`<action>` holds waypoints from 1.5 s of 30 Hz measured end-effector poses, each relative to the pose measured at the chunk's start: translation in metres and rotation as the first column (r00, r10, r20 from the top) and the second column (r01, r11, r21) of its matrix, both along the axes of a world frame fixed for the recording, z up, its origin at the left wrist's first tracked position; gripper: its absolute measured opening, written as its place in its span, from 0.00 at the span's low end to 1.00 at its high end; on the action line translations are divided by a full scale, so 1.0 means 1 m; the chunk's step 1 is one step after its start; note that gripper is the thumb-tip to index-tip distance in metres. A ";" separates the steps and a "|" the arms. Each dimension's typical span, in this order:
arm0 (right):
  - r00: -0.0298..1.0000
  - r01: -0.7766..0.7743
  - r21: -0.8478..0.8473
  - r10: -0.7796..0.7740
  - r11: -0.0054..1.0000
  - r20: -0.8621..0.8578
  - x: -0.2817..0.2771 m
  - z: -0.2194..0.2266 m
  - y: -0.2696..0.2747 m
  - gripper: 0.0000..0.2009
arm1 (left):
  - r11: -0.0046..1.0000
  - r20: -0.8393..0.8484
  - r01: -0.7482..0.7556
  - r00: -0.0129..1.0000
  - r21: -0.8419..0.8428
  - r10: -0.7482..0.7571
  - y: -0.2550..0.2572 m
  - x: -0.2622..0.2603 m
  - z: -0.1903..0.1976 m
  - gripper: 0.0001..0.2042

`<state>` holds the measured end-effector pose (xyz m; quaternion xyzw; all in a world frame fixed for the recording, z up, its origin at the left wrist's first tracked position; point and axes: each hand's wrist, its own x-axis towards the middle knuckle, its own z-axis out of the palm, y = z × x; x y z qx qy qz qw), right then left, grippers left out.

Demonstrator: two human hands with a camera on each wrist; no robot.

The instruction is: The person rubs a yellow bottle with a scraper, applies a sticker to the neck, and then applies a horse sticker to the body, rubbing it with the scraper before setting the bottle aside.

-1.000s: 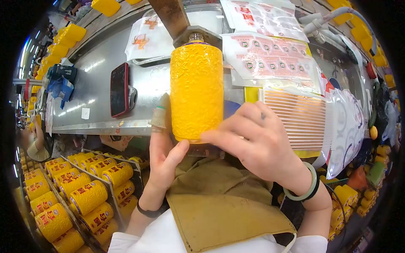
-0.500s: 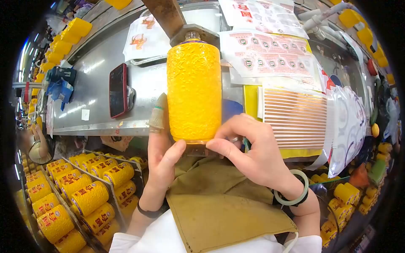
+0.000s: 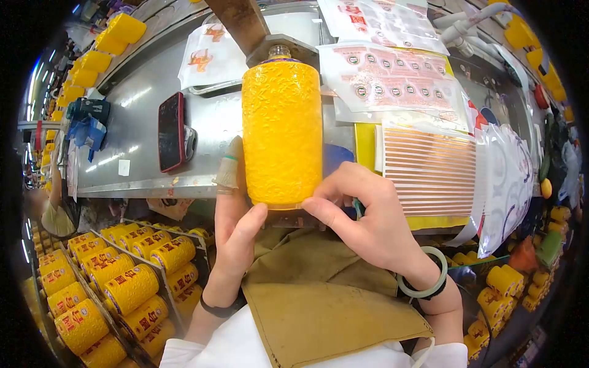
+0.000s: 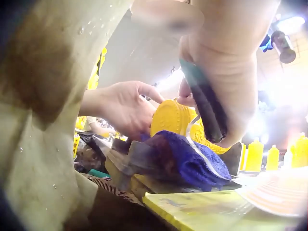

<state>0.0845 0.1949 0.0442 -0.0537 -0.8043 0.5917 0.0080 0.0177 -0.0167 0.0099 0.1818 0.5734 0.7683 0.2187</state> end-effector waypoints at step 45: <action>0.999 -0.032 -0.034 0.034 0.999 0.040 -0.004 0.003 0.005 0.04 | 0.905 -0.915 -0.409 0.399 -0.117 0.062 -0.006 -0.013 -0.013 0.15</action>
